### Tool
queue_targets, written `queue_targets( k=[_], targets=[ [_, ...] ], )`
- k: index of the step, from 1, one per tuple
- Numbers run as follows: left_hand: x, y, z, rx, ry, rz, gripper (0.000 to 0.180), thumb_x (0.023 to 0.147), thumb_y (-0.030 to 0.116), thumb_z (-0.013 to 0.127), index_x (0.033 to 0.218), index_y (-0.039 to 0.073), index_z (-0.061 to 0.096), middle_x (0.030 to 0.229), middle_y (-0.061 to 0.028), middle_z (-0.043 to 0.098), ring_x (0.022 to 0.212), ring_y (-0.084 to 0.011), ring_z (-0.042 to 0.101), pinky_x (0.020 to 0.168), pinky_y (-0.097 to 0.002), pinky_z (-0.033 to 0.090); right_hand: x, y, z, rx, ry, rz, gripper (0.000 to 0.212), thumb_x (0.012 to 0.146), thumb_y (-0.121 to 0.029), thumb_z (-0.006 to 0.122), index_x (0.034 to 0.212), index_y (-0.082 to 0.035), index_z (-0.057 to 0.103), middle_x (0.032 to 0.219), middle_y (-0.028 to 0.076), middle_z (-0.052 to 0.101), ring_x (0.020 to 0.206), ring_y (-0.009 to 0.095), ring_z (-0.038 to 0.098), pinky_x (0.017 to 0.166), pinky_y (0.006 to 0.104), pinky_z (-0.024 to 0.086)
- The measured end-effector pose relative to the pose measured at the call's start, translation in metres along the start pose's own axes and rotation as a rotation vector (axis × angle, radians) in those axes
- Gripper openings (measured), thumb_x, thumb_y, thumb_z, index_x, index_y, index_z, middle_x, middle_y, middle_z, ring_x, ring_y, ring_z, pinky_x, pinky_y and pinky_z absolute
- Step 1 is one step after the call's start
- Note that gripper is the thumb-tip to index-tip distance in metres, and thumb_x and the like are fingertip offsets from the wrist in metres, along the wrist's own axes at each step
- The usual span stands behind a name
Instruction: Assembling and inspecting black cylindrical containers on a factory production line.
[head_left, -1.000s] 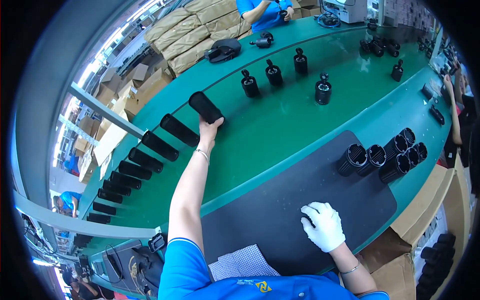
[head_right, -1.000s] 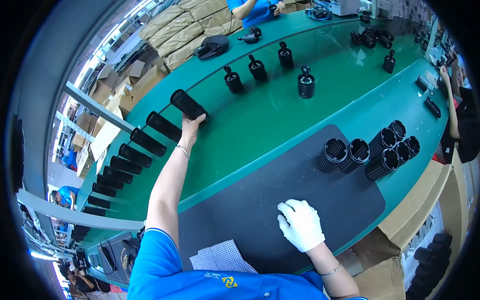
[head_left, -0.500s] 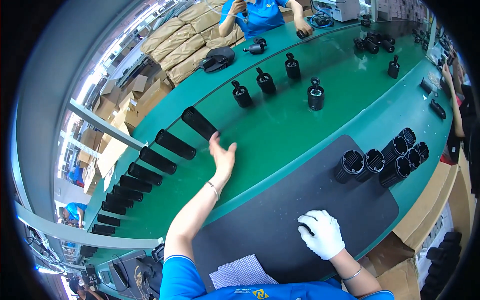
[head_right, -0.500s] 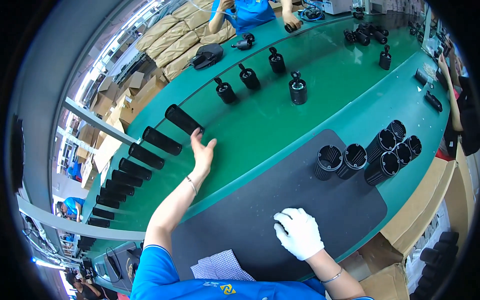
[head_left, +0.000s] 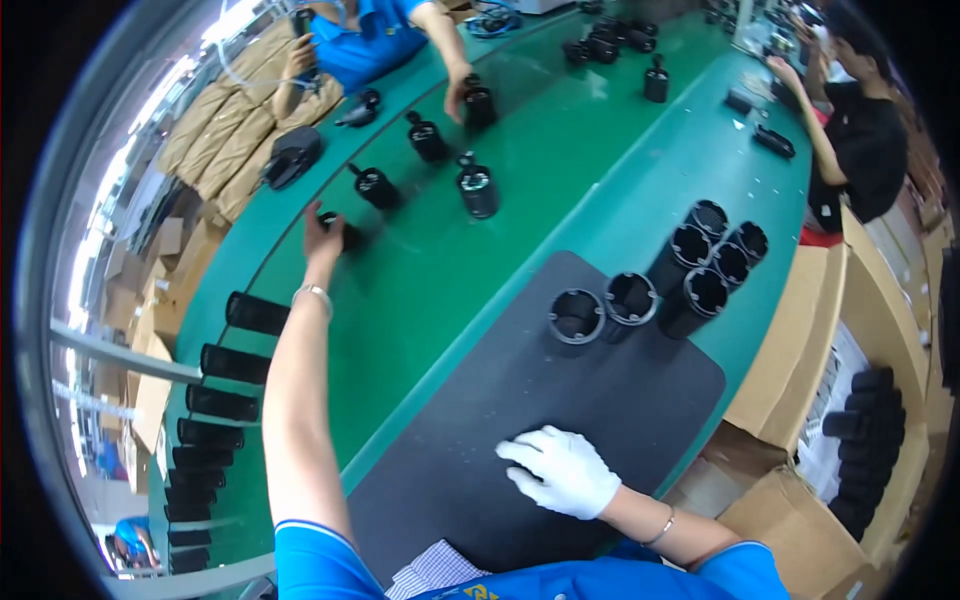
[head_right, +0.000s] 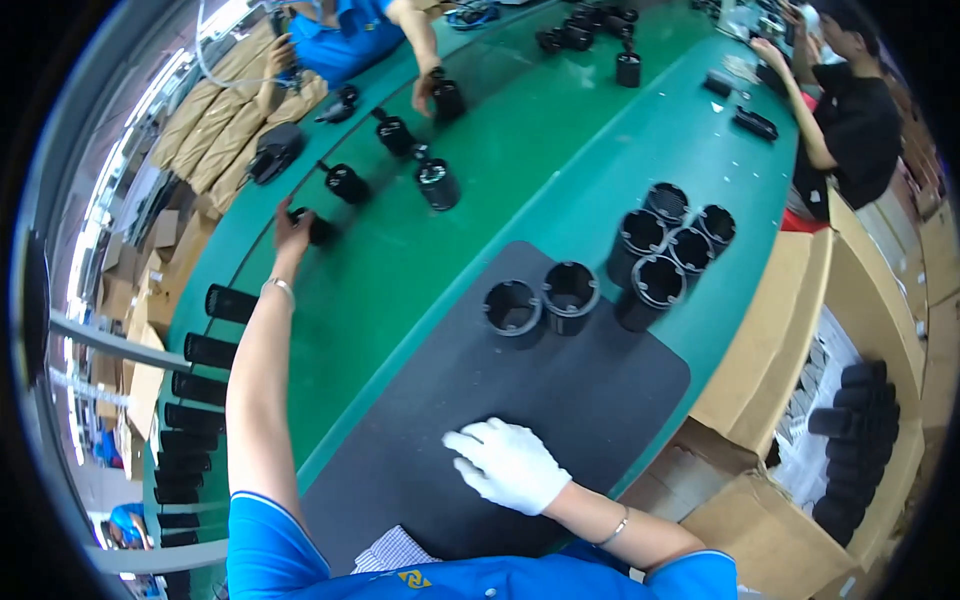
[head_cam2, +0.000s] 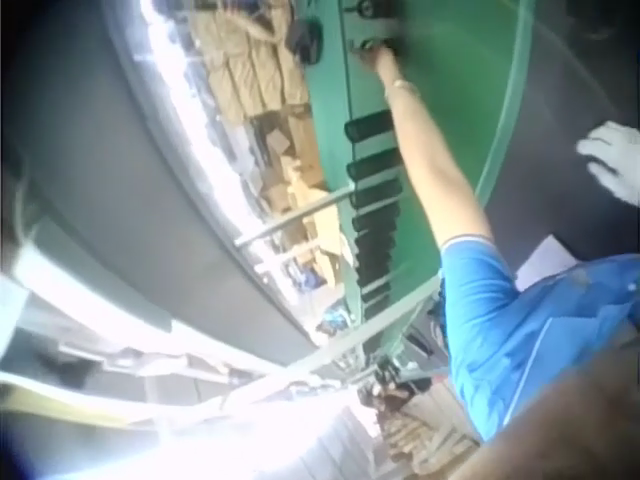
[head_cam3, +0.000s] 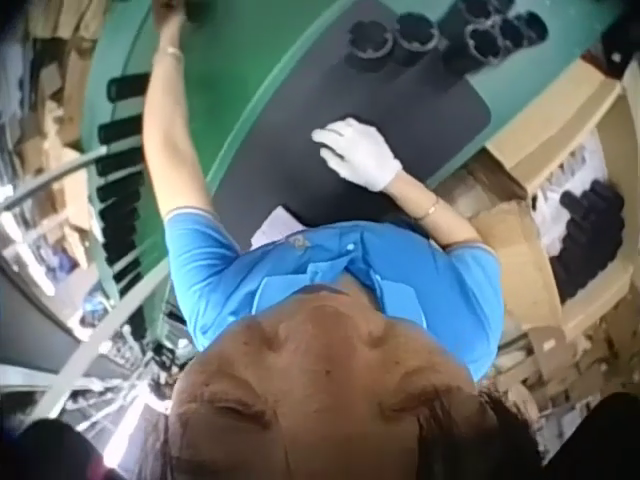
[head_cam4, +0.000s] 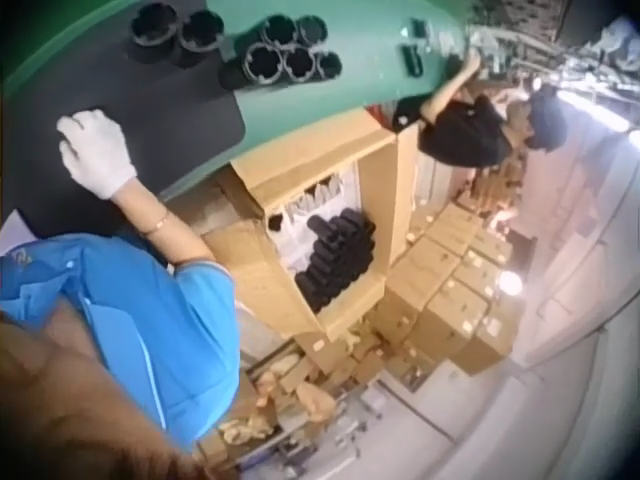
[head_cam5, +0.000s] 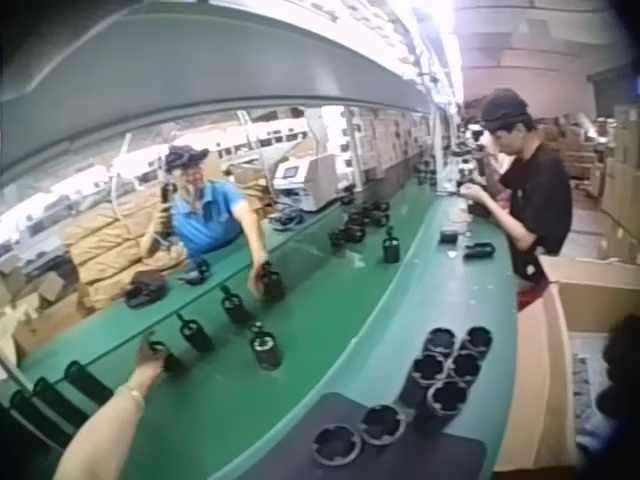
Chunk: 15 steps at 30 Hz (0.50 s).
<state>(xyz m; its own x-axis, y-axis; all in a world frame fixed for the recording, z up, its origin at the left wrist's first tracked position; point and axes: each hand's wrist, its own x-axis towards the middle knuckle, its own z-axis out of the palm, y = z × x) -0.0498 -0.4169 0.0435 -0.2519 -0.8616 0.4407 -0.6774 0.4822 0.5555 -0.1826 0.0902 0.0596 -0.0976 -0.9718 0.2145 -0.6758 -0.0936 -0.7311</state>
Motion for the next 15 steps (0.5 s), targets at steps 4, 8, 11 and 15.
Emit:
queue_targets(
  k=[4, 8, 11, 15],
  targets=[
    [-0.039, 0.006, -0.02, -0.058, 0.041, -0.035, 0.031, 0.089, 0.012, 0.051, 0.12, 0.01, 0.051, 0.104, -0.0111, 0.062, 0.091, -0.0263, 0.06, 0.082, -0.0353, 0.046, 0.002, -0.005, -0.011, 0.194, 0.145, 0.166, 0.046, 0.079, -0.016, 0.064, 0.123, -0.011, 0.053, 0.088, 0.007, 0.063, 0.06, 0.023, 0.059, 0.055, 0.0327, 0.049],
    [-0.086, 0.041, -0.061, -0.225, -0.017, -0.033, 0.028, 0.093, 0.01, 0.045, 0.12, 0.005, 0.048, 0.095, -0.0099, 0.063, 0.091, -0.0217, 0.059, 0.084, -0.0308, 0.045, 0.013, -0.008, -0.042, 0.113, 0.479, 0.22, 0.049, 0.08, -0.021, 0.064, 0.124, -0.007, 0.05, 0.08, 0.006, 0.062, 0.051, 0.021, 0.055, 0.048, 0.03, 0.046],
    [-0.147, 0.105, -0.097, -0.461, -0.13, 0.052, 0.028, 0.094, 0.006, 0.046, 0.122, 0.001, 0.045, 0.097, -0.0119, 0.062, 0.093, -0.0205, 0.06, 0.087, -0.0304, 0.046, 0.03, 0.006, -0.06, -0.201, 0.432, 0.252, 0.048, 0.078, -0.024, 0.066, 0.121, -0.006, 0.053, 0.081, 0.007, 0.063, 0.053, 0.021, 0.056, 0.049, 0.0303, 0.046],
    [-0.222, 0.152, -0.13, -0.633, -0.421, 0.166, 0.03, 0.093, 0.004, 0.047, 0.123, 0.002, 0.045, 0.1, -0.0124, 0.063, 0.097, -0.0186, 0.06, 0.087, -0.0303, 0.047, 0.03, 0.005, -0.074, -0.544, 0.351, 0.284, 0.05, 0.075, -0.029, 0.068, 0.117, -0.006, 0.055, 0.083, 0.008, 0.064, 0.056, 0.021, 0.058, 0.052, 0.0305, 0.048]
  ],
)
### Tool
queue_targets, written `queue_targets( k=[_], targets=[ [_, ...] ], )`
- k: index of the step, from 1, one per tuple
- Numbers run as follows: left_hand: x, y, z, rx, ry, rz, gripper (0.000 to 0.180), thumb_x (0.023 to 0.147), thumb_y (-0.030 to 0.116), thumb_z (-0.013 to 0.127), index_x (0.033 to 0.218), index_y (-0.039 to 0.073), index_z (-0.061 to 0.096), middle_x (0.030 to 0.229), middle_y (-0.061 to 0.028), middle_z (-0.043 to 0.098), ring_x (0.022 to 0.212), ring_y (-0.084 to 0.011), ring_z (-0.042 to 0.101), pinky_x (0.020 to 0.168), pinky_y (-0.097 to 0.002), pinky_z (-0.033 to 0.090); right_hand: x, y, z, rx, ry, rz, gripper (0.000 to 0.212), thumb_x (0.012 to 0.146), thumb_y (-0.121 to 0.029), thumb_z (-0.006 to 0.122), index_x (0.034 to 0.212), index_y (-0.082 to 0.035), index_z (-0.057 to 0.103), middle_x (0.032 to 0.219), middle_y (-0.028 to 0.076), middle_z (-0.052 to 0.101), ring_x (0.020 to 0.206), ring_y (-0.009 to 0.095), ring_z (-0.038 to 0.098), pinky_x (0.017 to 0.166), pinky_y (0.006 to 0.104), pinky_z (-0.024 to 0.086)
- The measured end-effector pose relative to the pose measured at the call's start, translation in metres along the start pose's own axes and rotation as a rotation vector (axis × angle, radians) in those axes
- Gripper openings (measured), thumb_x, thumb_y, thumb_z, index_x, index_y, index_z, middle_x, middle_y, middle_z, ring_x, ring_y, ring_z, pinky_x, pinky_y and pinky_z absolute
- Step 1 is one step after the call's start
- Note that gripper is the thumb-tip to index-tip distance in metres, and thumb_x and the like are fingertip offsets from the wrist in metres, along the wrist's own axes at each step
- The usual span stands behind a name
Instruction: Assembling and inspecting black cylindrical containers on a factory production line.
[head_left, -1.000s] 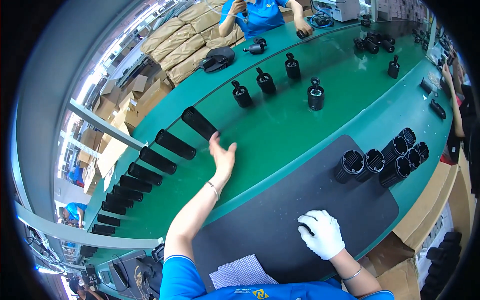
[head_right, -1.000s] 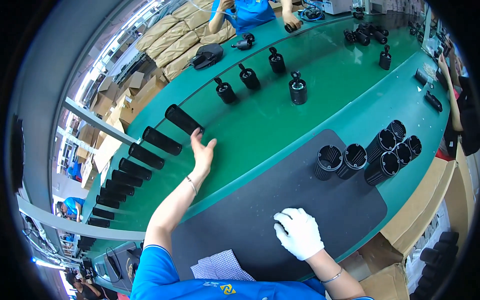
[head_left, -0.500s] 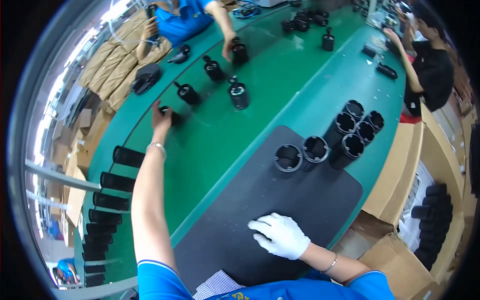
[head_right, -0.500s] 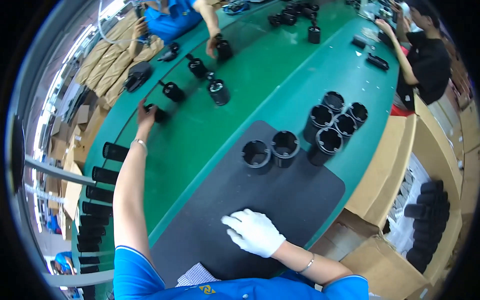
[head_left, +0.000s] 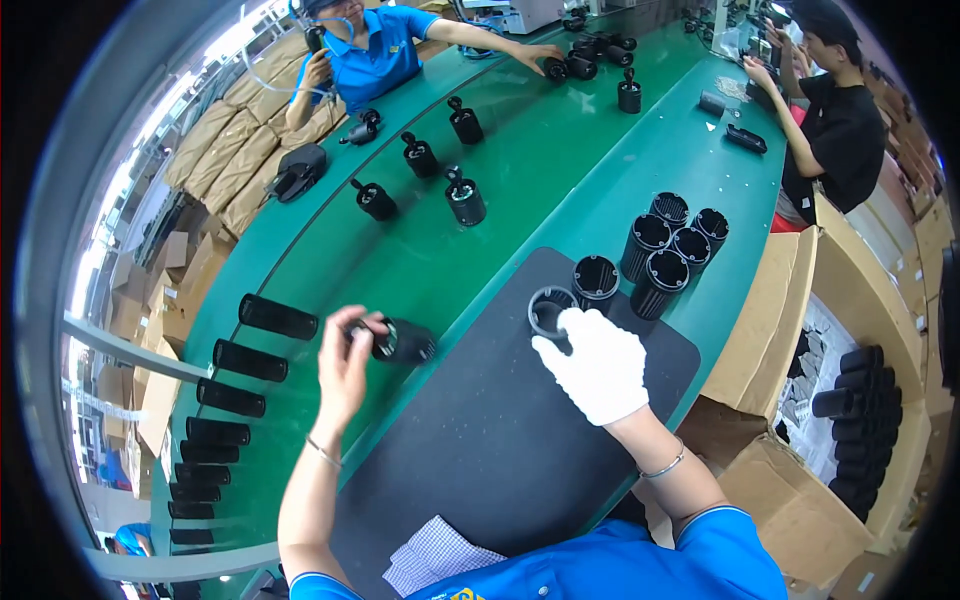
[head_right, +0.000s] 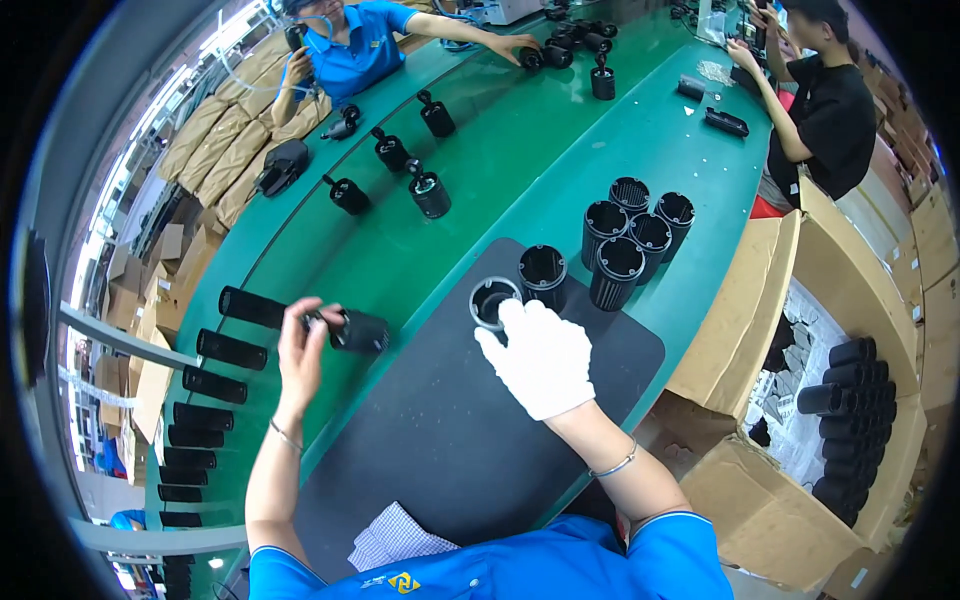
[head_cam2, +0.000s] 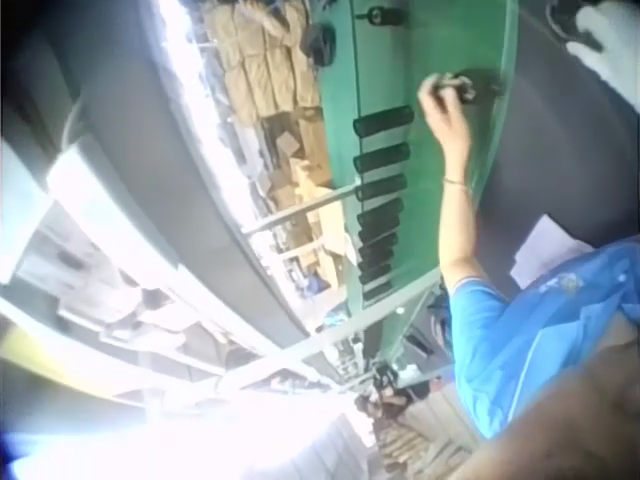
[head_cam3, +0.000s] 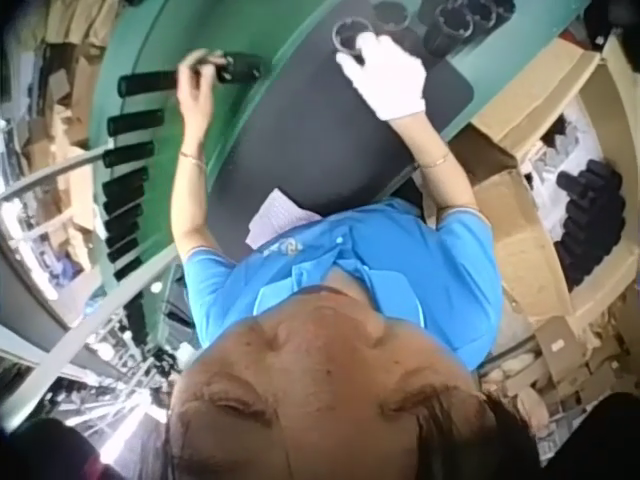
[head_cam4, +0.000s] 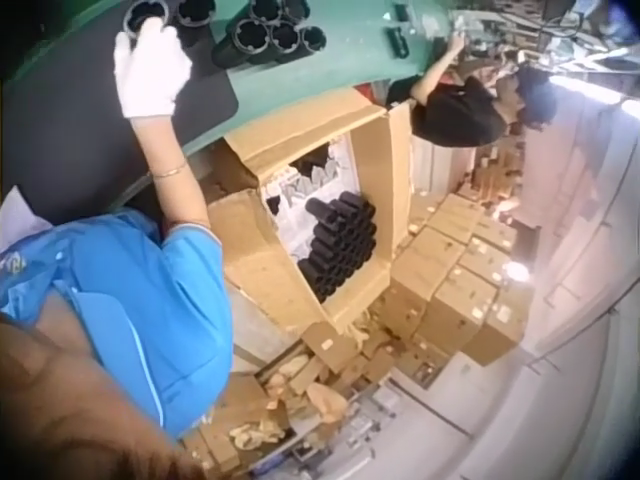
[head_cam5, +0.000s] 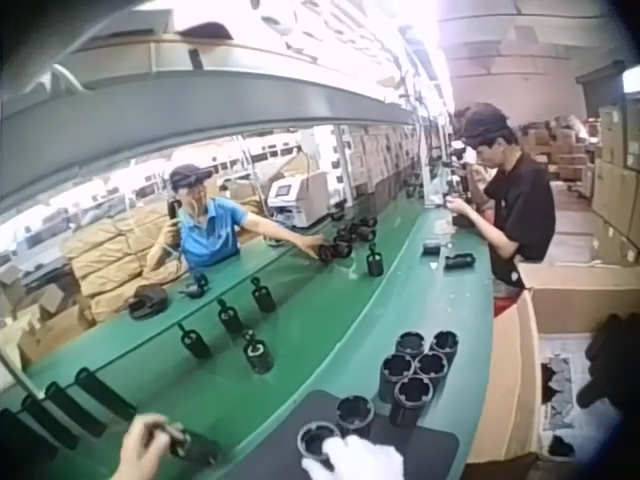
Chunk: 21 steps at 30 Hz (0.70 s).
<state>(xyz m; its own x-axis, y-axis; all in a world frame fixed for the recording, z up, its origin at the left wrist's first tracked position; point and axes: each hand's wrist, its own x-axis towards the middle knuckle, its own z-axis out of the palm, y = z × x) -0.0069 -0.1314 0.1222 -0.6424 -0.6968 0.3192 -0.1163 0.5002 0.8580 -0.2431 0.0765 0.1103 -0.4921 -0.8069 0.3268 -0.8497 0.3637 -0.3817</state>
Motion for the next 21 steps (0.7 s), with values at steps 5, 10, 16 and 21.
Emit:
queue_targets(
  k=[5, 10, 16, 21],
  targets=[
    [-0.067, 0.032, 0.027, 0.015, -0.187, -0.09, 0.031, 0.091, 0.003, 0.051, 0.122, 0.003, 0.049, 0.103, -0.0128, 0.064, 0.097, -0.0216, 0.06, 0.085, -0.0328, 0.049, -0.025, -0.007, -0.011, -0.01, -0.054, -0.017, 0.056, 0.071, -0.034, 0.072, 0.116, -0.005, 0.054, 0.088, 0.01, 0.065, 0.064, 0.022, 0.062, 0.059, 0.0309, 0.051],
    [-0.097, 0.018, 0.059, -0.027, -0.145, -0.03, 0.057, 0.084, 0.009, 0.066, 0.134, 0.006, 0.038, 0.115, -0.0145, 0.058, 0.105, -0.0249, 0.058, 0.093, -0.0366, 0.047, -0.037, -0.015, 0.006, 0.299, 0.104, -0.069, 0.062, 0.067, -0.031, 0.075, 0.119, -0.005, 0.052, 0.094, 0.014, 0.065, 0.071, 0.023, 0.065, 0.067, 0.0314, 0.053],
    [-0.121, -0.005, 0.073, -0.173, -0.089, -0.159, 0.098, 0.069, 0.017, 0.083, 0.143, 0.01, 0.019, 0.13, -0.0164, 0.046, 0.121, -0.0284, 0.049, 0.105, -0.04, 0.038, -0.059, -0.009, 0.027, 0.43, 0.032, 0.076, 0.064, 0.066, -0.022, 0.076, 0.121, -0.003, 0.05, 0.104, 0.017, 0.062, 0.073, 0.024, 0.065, 0.072, 0.0317, 0.054],
    [-0.125, 0.002, 0.07, -0.179, -0.094, -0.358, 0.098, 0.068, 0.019, 0.084, 0.144, 0.011, 0.022, 0.127, -0.0149, 0.049, 0.118, -0.0285, 0.051, 0.104, -0.0397, 0.039, -0.077, -0.009, 0.006, 0.621, -0.131, 0.228, 0.062, 0.066, -0.017, 0.076, 0.121, -0.004, 0.049, 0.108, 0.016, 0.06, 0.075, 0.023, 0.065, 0.072, 0.0317, 0.054]
  ],
)
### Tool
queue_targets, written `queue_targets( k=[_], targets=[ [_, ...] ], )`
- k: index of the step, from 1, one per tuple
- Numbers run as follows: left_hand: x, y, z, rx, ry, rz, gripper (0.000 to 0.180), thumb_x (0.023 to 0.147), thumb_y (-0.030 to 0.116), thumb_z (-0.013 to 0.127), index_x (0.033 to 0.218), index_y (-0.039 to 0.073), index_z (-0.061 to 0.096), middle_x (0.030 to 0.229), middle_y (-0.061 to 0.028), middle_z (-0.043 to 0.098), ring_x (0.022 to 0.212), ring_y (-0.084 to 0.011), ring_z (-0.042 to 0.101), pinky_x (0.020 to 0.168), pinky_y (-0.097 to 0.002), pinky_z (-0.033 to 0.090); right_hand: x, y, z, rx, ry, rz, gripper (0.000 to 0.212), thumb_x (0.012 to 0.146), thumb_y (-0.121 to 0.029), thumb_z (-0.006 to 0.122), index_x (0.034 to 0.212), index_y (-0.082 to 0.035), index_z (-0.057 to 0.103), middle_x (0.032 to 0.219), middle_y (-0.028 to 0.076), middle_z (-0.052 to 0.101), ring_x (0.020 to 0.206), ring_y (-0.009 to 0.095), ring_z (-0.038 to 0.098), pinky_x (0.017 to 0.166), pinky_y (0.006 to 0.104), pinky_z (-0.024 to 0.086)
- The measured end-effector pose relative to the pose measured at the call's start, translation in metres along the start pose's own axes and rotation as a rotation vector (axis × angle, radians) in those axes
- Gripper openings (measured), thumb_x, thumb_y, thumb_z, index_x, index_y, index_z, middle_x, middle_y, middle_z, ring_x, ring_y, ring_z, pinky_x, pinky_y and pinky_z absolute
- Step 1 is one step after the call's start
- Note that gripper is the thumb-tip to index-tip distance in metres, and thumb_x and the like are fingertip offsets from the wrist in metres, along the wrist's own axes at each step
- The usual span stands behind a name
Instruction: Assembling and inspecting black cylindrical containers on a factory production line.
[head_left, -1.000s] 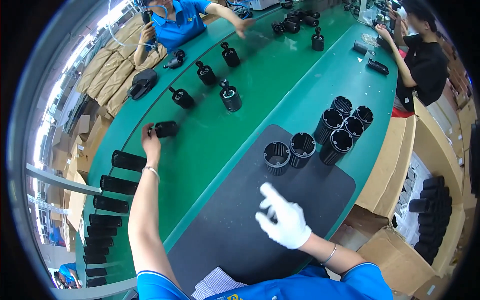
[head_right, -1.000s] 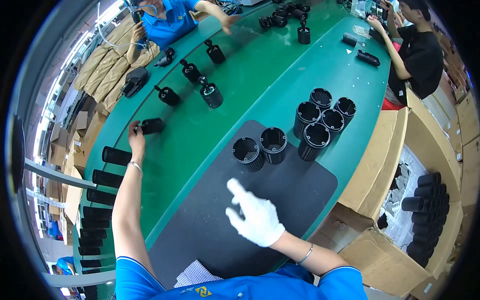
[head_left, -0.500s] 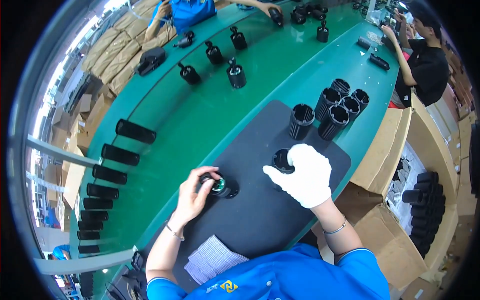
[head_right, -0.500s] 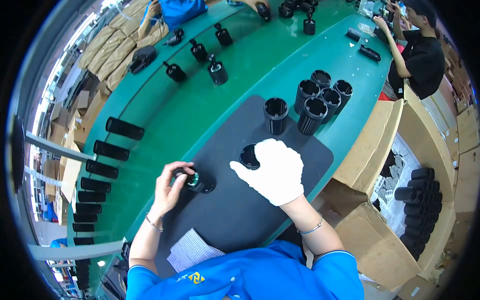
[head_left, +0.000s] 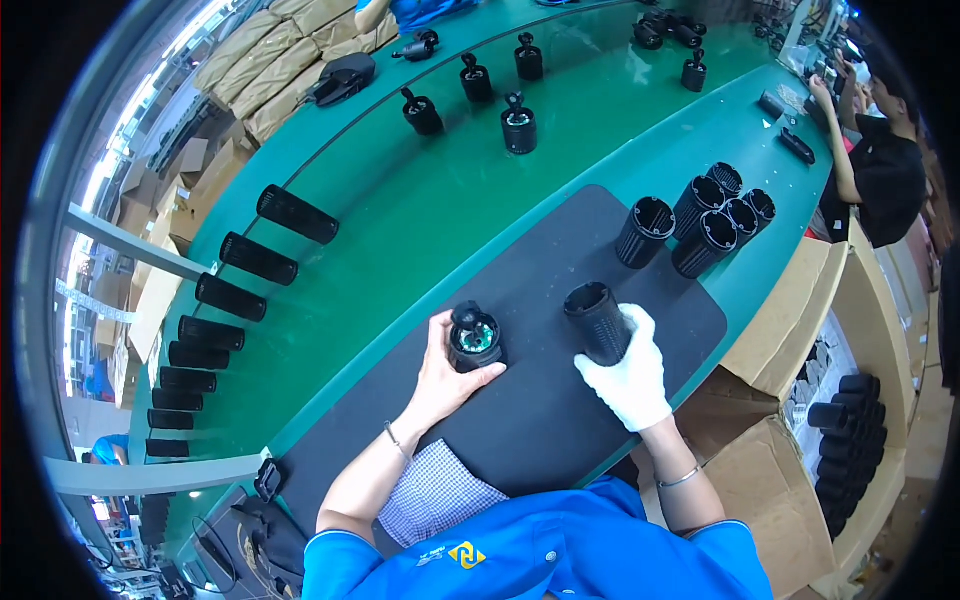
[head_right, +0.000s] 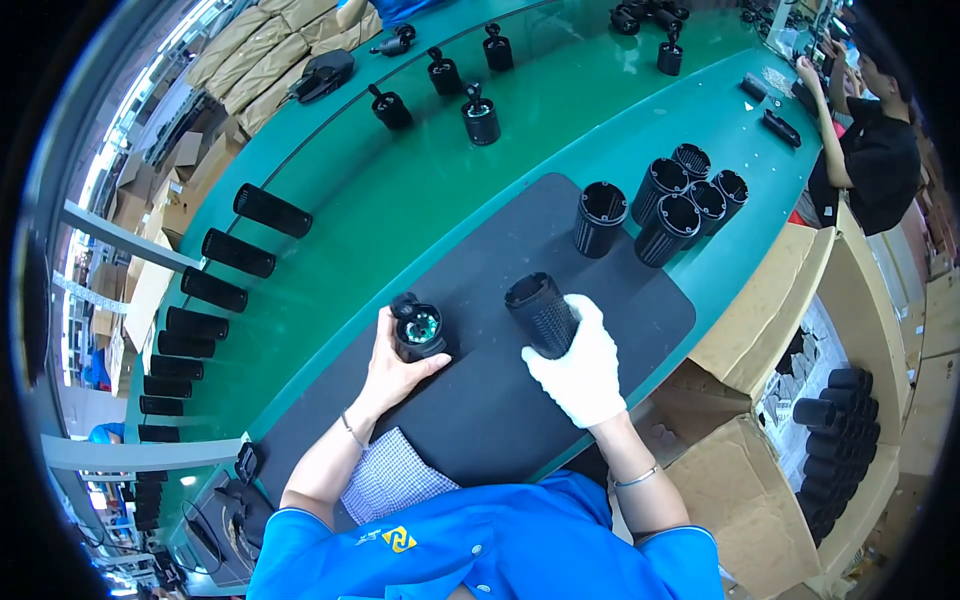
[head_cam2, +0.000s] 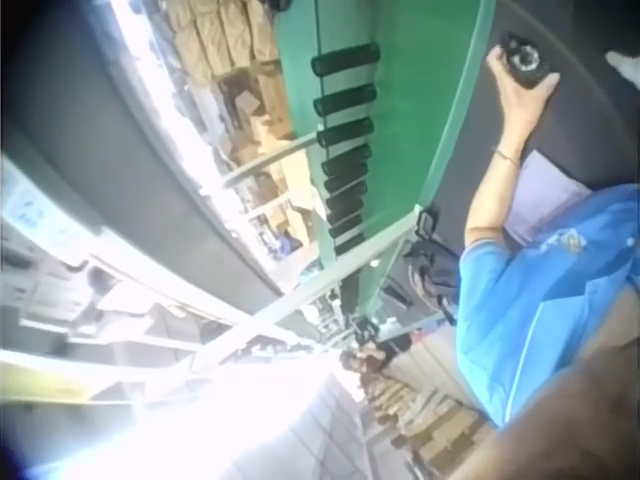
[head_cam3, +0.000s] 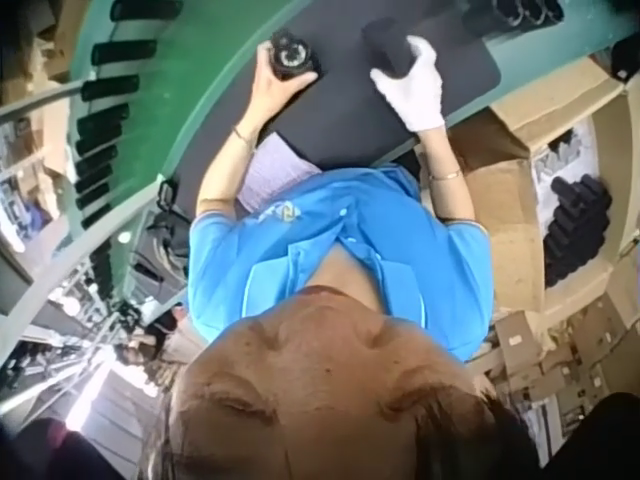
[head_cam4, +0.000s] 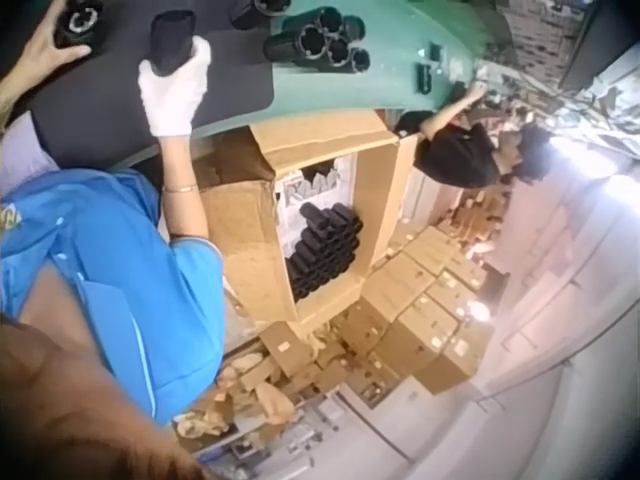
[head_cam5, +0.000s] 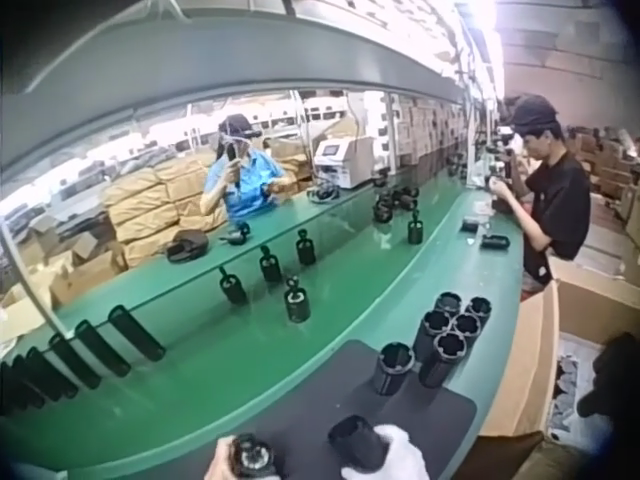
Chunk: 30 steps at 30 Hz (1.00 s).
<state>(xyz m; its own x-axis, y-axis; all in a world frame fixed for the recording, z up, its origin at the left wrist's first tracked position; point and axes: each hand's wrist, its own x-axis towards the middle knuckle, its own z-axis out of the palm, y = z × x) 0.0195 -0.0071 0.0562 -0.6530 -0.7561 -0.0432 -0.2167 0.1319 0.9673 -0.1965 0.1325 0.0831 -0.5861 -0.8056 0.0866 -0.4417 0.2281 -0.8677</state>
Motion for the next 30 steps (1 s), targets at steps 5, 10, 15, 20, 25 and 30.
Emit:
queue_targets(
  k=[5, 10, 15, 20, 25, 30],
  targets=[
    [0.0, 0.035, -0.015, -0.055, -0.11, 0.008, 0.09, 0.065, 0.02, 0.085, 0.139, 0.01, 0.035, 0.125, -0.0133, 0.053, 0.115, -0.0278, 0.054, 0.101, -0.0389, 0.042, -0.004, -0.024, -0.029, 0.262, -0.177, 0.068, 0.058, 0.067, -0.017, 0.076, 0.118, -0.007, 0.05, 0.108, 0.014, 0.058, 0.081, 0.023, 0.064, 0.072, 0.0311, 0.053],
    [-0.007, 0.055, -0.019, 0.049, -0.254, 0.122, 0.079, 0.063, 0.022, 0.084, 0.132, 0.011, 0.047, 0.122, -0.0123, 0.057, 0.108, -0.0283, 0.057, 0.094, -0.038, 0.047, 0.01, -0.018, -0.036, 0.484, -0.243, -0.071, 0.048, 0.07, -0.016, 0.075, 0.113, -0.01, 0.053, 0.106, 0.012, 0.057, 0.087, 0.023, 0.061, 0.074, 0.0305, 0.052],
    [-0.012, 0.064, -0.012, 0.141, -0.314, 0.188, 0.076, 0.064, 0.027, 0.083, 0.131, 0.013, 0.049, 0.12, -0.0121, 0.058, 0.1, -0.0297, 0.061, 0.086, -0.0381, 0.052, 0.019, -0.015, -0.03, 0.662, -0.292, -0.048, 0.035, 0.075, -0.015, 0.072, 0.106, -0.01, 0.057, 0.103, 0.01, 0.057, 0.089, 0.021, 0.057, 0.075, 0.0297, 0.05],
    [-0.013, 0.066, -0.008, 0.177, -0.342, 0.221, 0.078, 0.064, 0.031, 0.083, 0.131, 0.012, 0.048, 0.12, -0.0129, 0.058, 0.096, -0.0295, 0.063, 0.082, -0.0386, 0.054, 0.023, -0.021, -0.025, 0.671, -0.363, 0.022, 0.022, 0.079, -0.015, 0.067, 0.1, -0.01, 0.059, 0.099, 0.007, 0.058, 0.086, 0.018, 0.054, 0.074, 0.028, 0.046],
    [-0.015, 0.068, -0.006, 0.181, -0.338, 0.184, 0.079, 0.062, 0.029, 0.085, 0.13, 0.01, 0.049, 0.12, -0.0134, 0.058, 0.096, -0.029, 0.063, 0.081, -0.037, 0.055, 0.029, -0.026, -0.026, 0.599, -0.377, 0.027, 0.015, 0.084, -0.016, 0.063, 0.097, -0.01, 0.061, 0.094, 0.006, 0.058, 0.081, 0.015, 0.052, 0.071, 0.0259, 0.043],
    [-0.017, 0.07, -0.004, 0.237, -0.321, 0.175, 0.081, 0.06, 0.026, 0.086, 0.129, 0.008, 0.05, 0.121, -0.0139, 0.058, 0.096, -0.0286, 0.063, 0.08, -0.0351, 0.055, 0.036, -0.03, -0.026, 0.455, -0.391, 0.021, 0.012, 0.087, -0.018, 0.058, 0.096, -0.01, 0.06, 0.087, 0.005, 0.058, 0.075, 0.014, 0.051, 0.065, 0.0245, 0.041]
  ],
)
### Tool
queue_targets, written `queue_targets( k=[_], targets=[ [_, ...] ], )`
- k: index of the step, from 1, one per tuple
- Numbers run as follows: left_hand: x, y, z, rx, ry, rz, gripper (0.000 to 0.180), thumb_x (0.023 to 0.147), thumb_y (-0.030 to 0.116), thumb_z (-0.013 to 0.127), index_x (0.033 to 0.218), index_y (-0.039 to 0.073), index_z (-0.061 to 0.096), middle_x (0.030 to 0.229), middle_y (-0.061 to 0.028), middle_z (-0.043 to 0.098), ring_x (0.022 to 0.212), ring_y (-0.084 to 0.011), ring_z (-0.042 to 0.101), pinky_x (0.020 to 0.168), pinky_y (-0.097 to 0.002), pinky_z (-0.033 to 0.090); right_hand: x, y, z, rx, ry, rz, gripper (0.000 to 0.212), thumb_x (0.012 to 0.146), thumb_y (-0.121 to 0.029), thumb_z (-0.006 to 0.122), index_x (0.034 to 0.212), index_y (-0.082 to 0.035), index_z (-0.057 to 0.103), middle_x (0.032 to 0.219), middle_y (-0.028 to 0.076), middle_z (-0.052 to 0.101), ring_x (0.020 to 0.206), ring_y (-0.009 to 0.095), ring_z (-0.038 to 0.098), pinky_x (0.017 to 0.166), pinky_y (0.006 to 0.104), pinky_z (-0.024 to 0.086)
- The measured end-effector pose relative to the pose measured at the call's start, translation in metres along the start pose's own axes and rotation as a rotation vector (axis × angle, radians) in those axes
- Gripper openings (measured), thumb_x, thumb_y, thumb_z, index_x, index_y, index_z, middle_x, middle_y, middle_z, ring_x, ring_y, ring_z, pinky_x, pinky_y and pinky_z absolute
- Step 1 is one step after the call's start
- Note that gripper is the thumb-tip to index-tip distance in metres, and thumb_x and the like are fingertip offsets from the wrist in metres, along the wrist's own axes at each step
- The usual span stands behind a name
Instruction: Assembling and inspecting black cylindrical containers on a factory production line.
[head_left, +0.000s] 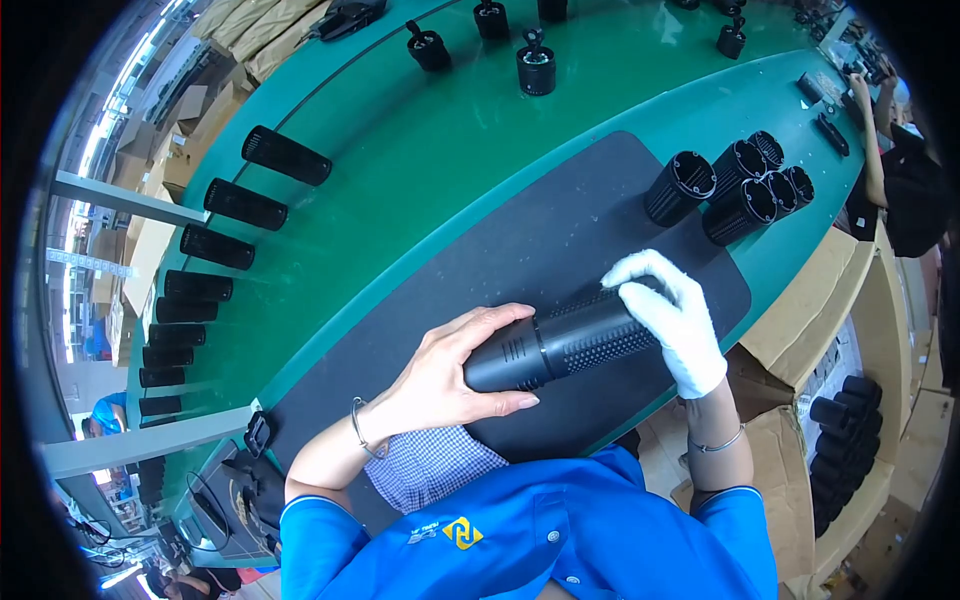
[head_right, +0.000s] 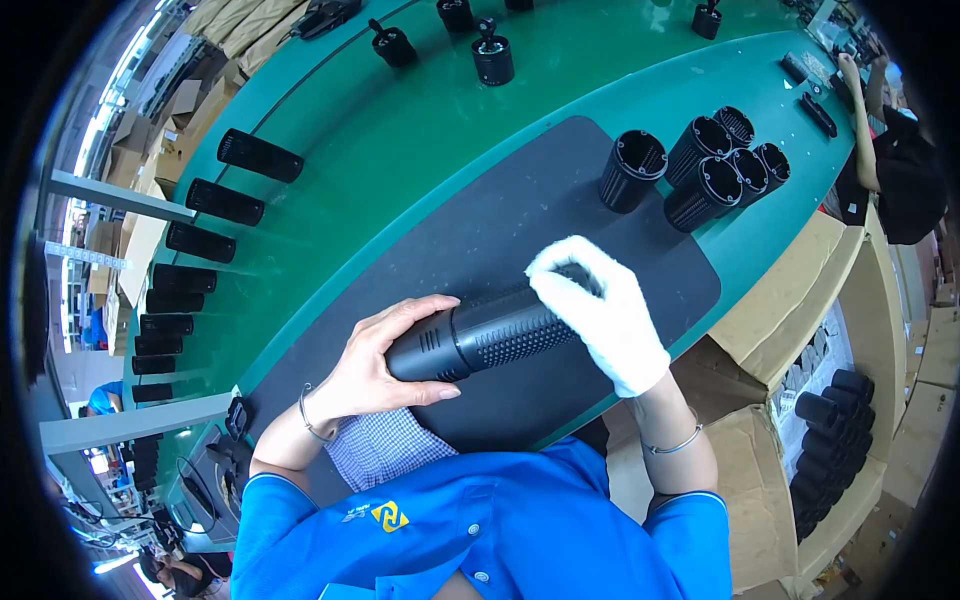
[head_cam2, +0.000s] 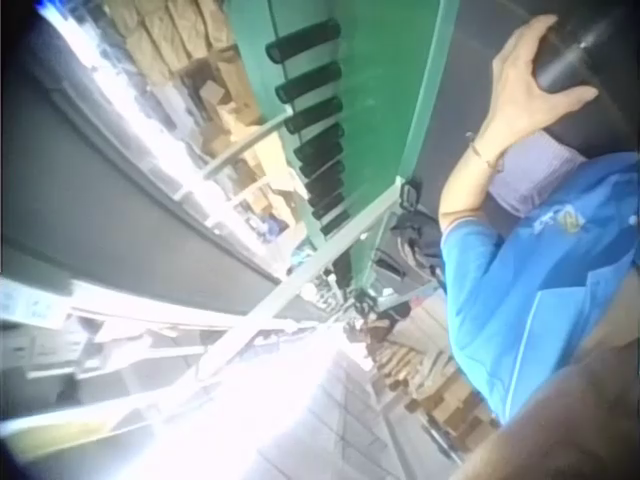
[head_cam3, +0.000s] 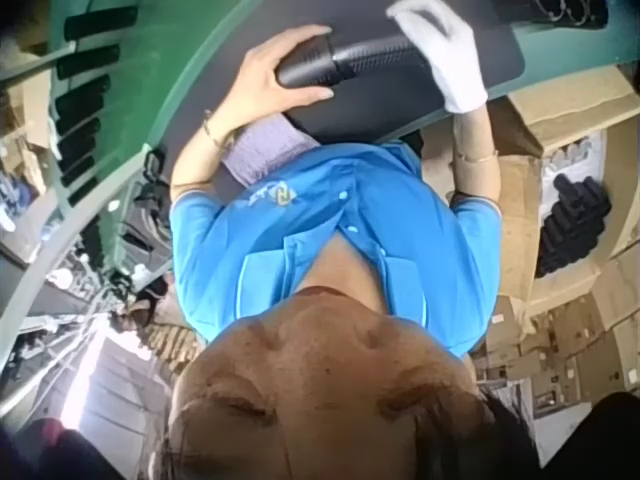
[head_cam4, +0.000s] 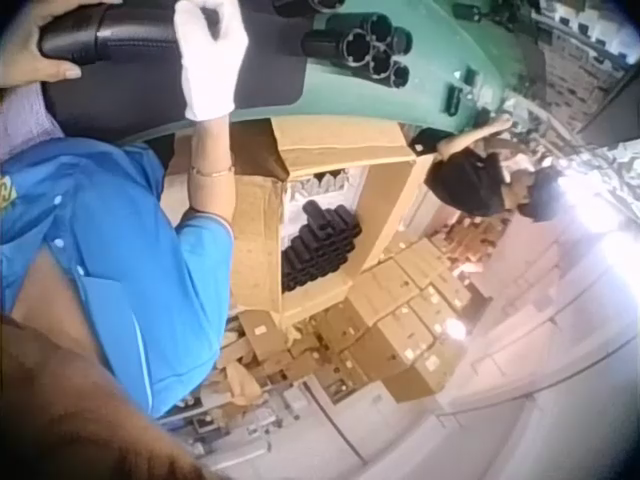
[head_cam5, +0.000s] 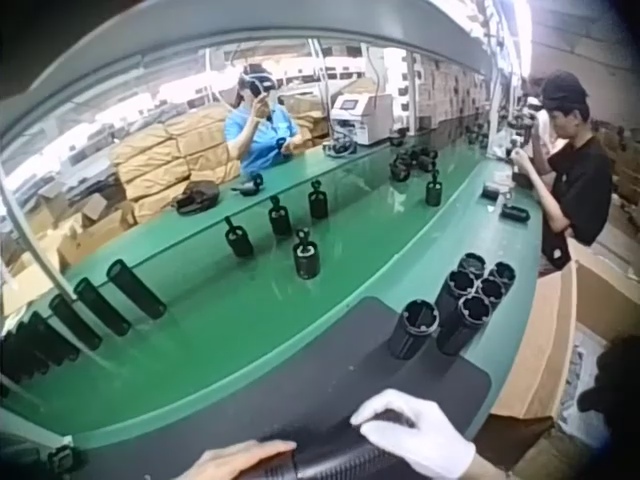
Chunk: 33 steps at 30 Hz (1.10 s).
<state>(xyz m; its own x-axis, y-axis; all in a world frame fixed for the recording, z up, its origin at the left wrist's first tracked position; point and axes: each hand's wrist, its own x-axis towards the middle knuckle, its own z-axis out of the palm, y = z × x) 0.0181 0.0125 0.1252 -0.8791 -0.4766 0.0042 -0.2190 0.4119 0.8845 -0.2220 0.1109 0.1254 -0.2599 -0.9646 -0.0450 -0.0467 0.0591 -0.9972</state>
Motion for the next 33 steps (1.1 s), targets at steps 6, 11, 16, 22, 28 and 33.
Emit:
queue_targets(
  k=[6, 11, 16, 22, 28, 33],
  targets=[
    [0.002, 0.005, 0.002, 0.034, 0.02, 0.003, 0.078, 0.062, 0.025, 0.085, 0.129, 0.007, 0.05, 0.118, -0.0145, 0.059, 0.095, -0.0282, 0.064, 0.079, -0.0343, 0.055, 0.004, -0.002, 0.005, -0.154, 0.013, 0.017, 0.014, 0.09, -0.02, 0.054, 0.093, -0.008, 0.059, 0.081, 0.006, 0.058, 0.067, 0.014, 0.05, 0.059, 0.0253, 0.04],
    [0.002, 0.005, 0.016, -0.12, 0.096, -0.023, 0.075, 0.064, 0.023, 0.084, 0.128, 0.006, 0.05, 0.115, -0.0146, 0.06, 0.095, -0.0276, 0.063, 0.08, -0.0343, 0.055, 0.012, -0.016, 0.002, -0.252, -0.007, 0.042, 0.016, 0.091, -0.022, 0.052, 0.092, -0.007, 0.058, 0.08, 0.007, 0.059, 0.065, 0.015, 0.05, 0.057, 0.0272, 0.04],
    [0.002, 0.009, 0.027, -0.15, 0.187, 0.027, 0.068, 0.068, 0.023, 0.081, 0.125, 0.002, 0.051, 0.109, -0.0162, 0.061, 0.087, -0.026, 0.065, 0.071, -0.0302, 0.056, 0.018, -0.034, 0.001, -0.379, -0.048, 0.069, 0.019, 0.09, -0.023, 0.052, 0.091, -0.005, 0.058, 0.081, 0.008, 0.059, 0.063, 0.015, 0.05, 0.056, 0.0287, 0.041],
    [0.012, -0.011, 0.006, -1.05, -0.1, -0.493, 0.058, 0.078, 0.027, 0.073, 0.12, -0.004, 0.05, 0.101, -0.0229, 0.062, 0.069, -0.0255, 0.066, 0.05, -0.0239, 0.053, 0.035, 0.0, -0.003, -0.189, -0.118, 0.066, 0.019, 0.088, -0.024, 0.055, 0.09, -0.006, 0.058, 0.081, 0.006, 0.06, 0.06, 0.013, 0.049, 0.054, 0.0269, 0.041],
    [0.018, -0.018, 0.006, -1.51, -0.201, -0.416, 0.054, 0.084, 0.031, 0.066, 0.116, -0.008, 0.047, 0.094, -0.0274, 0.061, 0.059, -0.0259, 0.064, 0.039, -0.0219, 0.048, 0.048, -0.025, -0.004, -0.036, -0.091, -0.024, 0.015, 0.086, -0.022, 0.059, 0.088, -0.006, 0.059, 0.081, 0.005, 0.059, 0.062, 0.011, 0.049, 0.056, 0.0244, 0.04],
    [0.018, -0.023, 0.008, -1.434, -0.145, -0.392, 0.056, 0.085, 0.032, 0.064, 0.12, -0.007, 0.044, 0.093, -0.0283, 0.061, 0.061, -0.0272, 0.064, 0.041, -0.0261, 0.051, 0.057, -0.018, 0.005, -0.016, -0.047, -0.115, 0.01, 0.085, -0.016, 0.059, 0.089, -0.007, 0.061, 0.081, 0.003, 0.058, 0.063, 0.009, 0.047, 0.057, 0.0234, 0.038]
  ],
)
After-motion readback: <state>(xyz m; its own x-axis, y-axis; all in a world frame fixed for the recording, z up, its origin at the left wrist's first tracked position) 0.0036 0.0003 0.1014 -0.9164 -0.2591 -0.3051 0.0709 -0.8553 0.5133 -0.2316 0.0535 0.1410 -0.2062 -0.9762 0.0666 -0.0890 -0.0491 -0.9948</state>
